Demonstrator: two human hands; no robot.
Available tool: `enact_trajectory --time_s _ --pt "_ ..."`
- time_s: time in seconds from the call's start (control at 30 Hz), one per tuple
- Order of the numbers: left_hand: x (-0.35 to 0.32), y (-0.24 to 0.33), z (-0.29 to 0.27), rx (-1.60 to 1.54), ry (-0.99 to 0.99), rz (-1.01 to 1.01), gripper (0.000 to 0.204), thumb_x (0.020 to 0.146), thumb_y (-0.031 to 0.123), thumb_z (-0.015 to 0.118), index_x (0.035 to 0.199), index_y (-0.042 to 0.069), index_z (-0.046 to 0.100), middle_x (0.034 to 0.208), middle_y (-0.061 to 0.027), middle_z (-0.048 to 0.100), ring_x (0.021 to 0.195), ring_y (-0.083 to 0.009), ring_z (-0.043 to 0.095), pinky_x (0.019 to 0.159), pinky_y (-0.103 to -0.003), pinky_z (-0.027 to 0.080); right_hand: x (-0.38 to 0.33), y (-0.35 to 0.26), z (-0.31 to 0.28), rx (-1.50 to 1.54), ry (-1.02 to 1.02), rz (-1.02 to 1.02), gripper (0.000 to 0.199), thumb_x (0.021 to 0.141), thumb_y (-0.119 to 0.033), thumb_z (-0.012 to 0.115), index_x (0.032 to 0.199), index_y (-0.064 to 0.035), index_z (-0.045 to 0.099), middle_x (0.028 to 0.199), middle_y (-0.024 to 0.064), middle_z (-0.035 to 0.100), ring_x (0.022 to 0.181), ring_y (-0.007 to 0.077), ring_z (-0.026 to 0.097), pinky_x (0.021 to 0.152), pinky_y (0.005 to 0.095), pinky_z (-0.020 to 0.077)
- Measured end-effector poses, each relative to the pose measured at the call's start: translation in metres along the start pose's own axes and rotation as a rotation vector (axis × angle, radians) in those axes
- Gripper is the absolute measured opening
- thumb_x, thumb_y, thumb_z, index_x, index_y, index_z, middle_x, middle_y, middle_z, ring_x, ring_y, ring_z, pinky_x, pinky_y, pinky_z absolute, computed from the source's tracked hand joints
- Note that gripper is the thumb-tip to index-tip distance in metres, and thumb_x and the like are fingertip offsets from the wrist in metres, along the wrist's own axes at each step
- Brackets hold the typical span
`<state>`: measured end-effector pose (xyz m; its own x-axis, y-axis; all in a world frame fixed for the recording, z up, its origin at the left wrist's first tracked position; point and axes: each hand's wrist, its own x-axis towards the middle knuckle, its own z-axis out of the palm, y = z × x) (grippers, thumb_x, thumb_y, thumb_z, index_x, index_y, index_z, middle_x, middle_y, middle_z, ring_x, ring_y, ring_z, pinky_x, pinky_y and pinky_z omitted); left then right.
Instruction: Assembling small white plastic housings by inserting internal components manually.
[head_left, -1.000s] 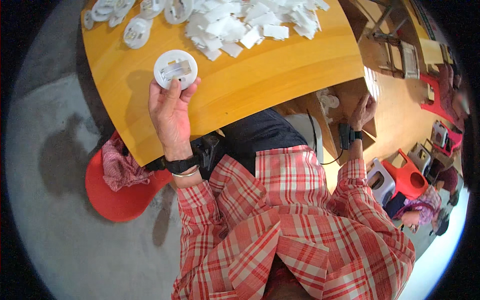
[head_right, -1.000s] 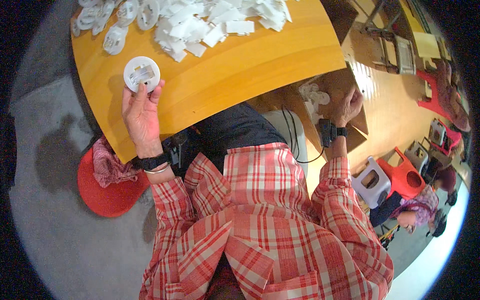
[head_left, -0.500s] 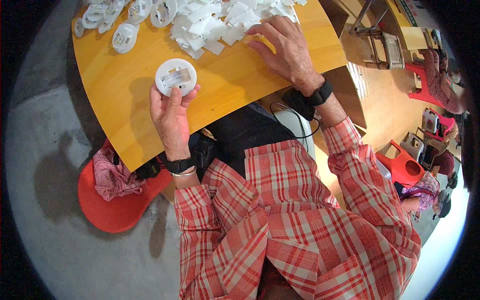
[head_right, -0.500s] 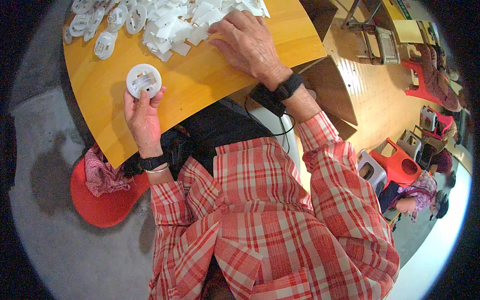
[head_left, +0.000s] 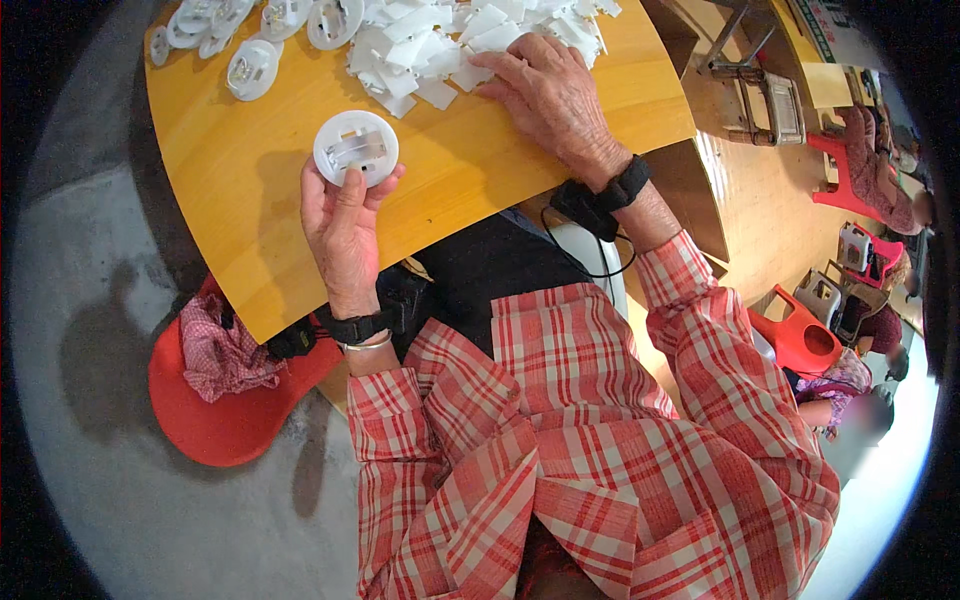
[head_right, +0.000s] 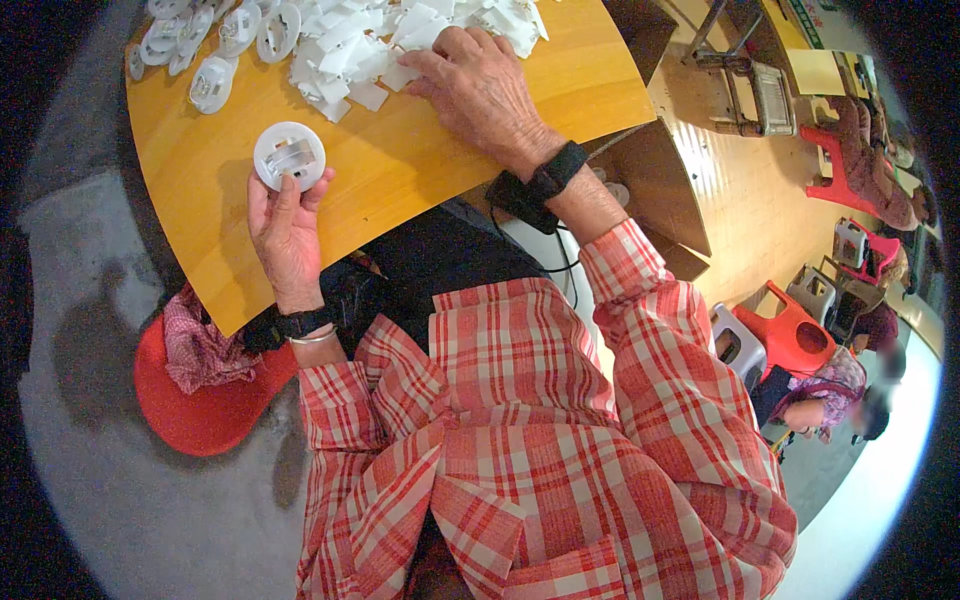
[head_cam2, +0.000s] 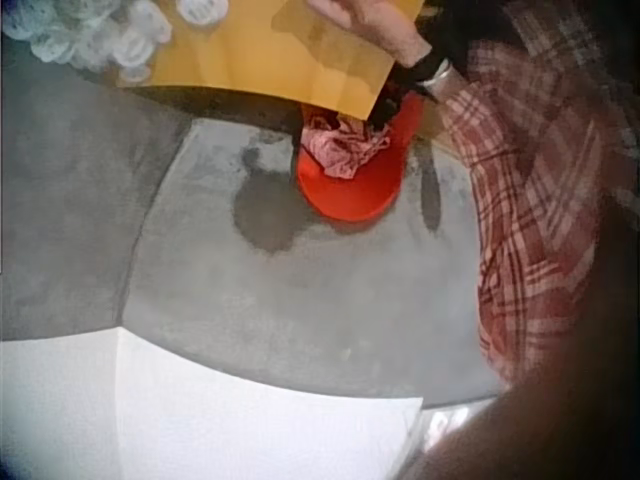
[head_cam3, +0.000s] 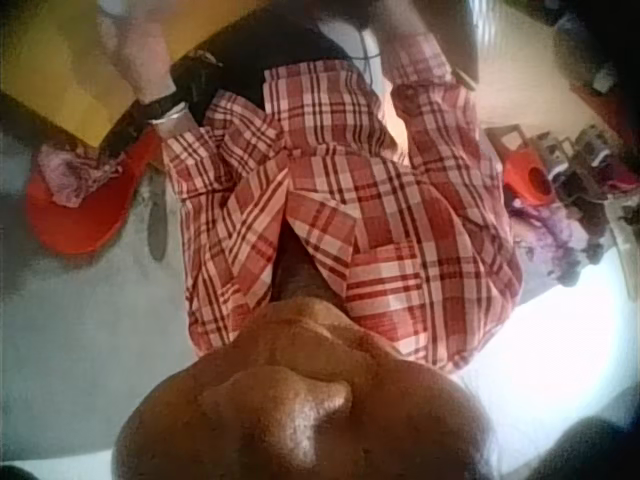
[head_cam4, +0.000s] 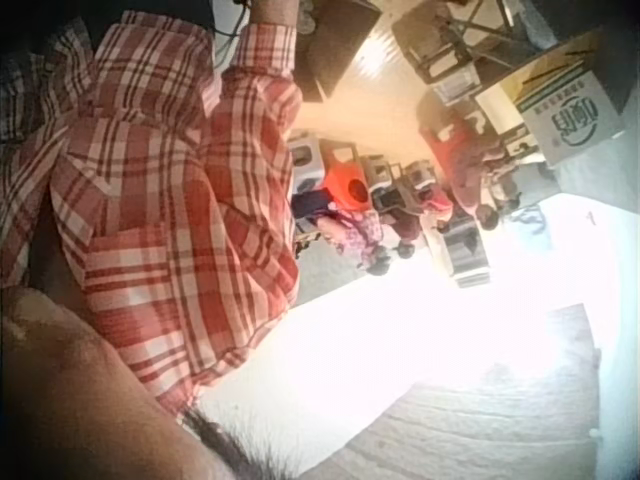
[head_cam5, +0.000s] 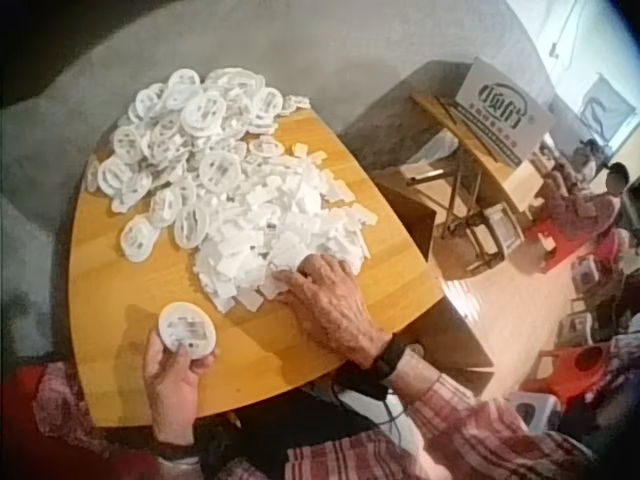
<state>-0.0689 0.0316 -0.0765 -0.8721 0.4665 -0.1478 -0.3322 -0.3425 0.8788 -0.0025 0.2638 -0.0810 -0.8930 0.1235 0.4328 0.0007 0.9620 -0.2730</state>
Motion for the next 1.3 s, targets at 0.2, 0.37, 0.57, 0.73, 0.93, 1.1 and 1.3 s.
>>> enact_trajectory --time_s 0.2,0.37,0.57,0.73,0.93,1.1,1.3 --pt "-0.001 -0.002 0.001 0.004 0.001 -0.013 0.034 0.088 0.008 0.053 0.118 -0.001 0.04 0.112 -0.0135 0.053 0.093 -0.0256 0.06 0.078 -0.033 0.054 0.002 0.008 -0.005 0.026 0.059 -0.125 0.018 0.078 -0.023 0.062 0.094 -0.0142 0.064 0.085 0.0042 0.055 0.084 0.0237 0.053 0.073 0.0365 0.0419" --pt "0.0 -0.002 0.0 -0.011 -0.019 -0.011 0.035 0.088 0.008 0.053 0.119 -0.001 0.039 0.113 -0.0142 0.053 0.093 -0.0262 0.06 0.078 -0.033 0.054 0.014 -0.017 -0.024 0.347 0.086 0.041 0.015 0.083 -0.021 0.059 0.091 -0.0107 0.065 0.076 0.0063 0.058 0.069 0.0243 0.056 0.061 0.0327 0.0452" --pt "-0.002 0.001 0.002 -0.013 -0.01 -0.015 0.036 0.088 0.009 0.054 0.119 -0.001 0.039 0.112 -0.0138 0.053 0.093 -0.0245 0.06 0.078 -0.034 0.054 0.025 -0.034 -0.026 0.918 -0.429 0.45 0.031 0.092 -0.027 0.052 0.107 -0.0014 0.061 0.076 -0.0011 0.053 0.068 0.0053 0.047 0.06 0.022 0.0418" --pt "-0.002 0.001 0.003 -0.031 0.008 0.018 0.035 0.088 0.009 0.054 0.119 0.0 0.039 0.112 -0.012 0.053 0.093 -0.0225 0.06 0.079 -0.032 0.054 0.027 -0.041 -0.023 1.13 -0.494 0.326 0.033 0.091 -0.024 0.053 0.114 -0.0014 0.056 0.078 -0.0008 0.053 0.071 0.0061 0.048 0.065 0.0204 0.0413" --pt "-0.002 0.0 0.004 -0.045 0.009 0.047 0.038 0.087 0.009 0.055 0.12 0.001 0.039 0.115 -0.0108 0.051 0.101 -0.0227 0.056 0.084 -0.038 0.052 0.024 -0.047 -0.013 1.211 -0.522 0.286 0.032 0.089 -0.014 0.055 0.119 -0.0027 0.052 0.086 -0.0017 0.053 0.078 0.0048 0.048 0.069 0.0193 0.0413" --pt "-0.003 -0.002 0.0 -0.046 0.014 0.061 0.042 0.085 0.005 0.056 0.123 0.002 0.037 0.119 -0.0102 0.048 0.109 -0.0227 0.051 0.088 -0.041 0.05 0.022 -0.055 -0.011 1.23 -0.476 0.22 0.034 0.084 -0.007 0.059 0.118 -0.0033 0.052 0.086 0.0004 0.056 0.078 0.0069 0.051 0.069 0.0209 0.0431" --pt "-0.002 -0.002 0.002 -0.041 0.0 0.072 0.047 0.083 0.0 0.055 0.125 0.002 0.036 0.12 -0.0112 0.048 0.111 -0.0231 0.049 0.091 -0.042 0.047 0.016 -0.055 0.001 1.246 -0.34 0.227 0.028 0.081 -0.004 0.061 0.108 -0.0015 0.053 0.083 0.0029 0.059 0.078 0.0091 0.055 0.07 0.0229 0.0459"
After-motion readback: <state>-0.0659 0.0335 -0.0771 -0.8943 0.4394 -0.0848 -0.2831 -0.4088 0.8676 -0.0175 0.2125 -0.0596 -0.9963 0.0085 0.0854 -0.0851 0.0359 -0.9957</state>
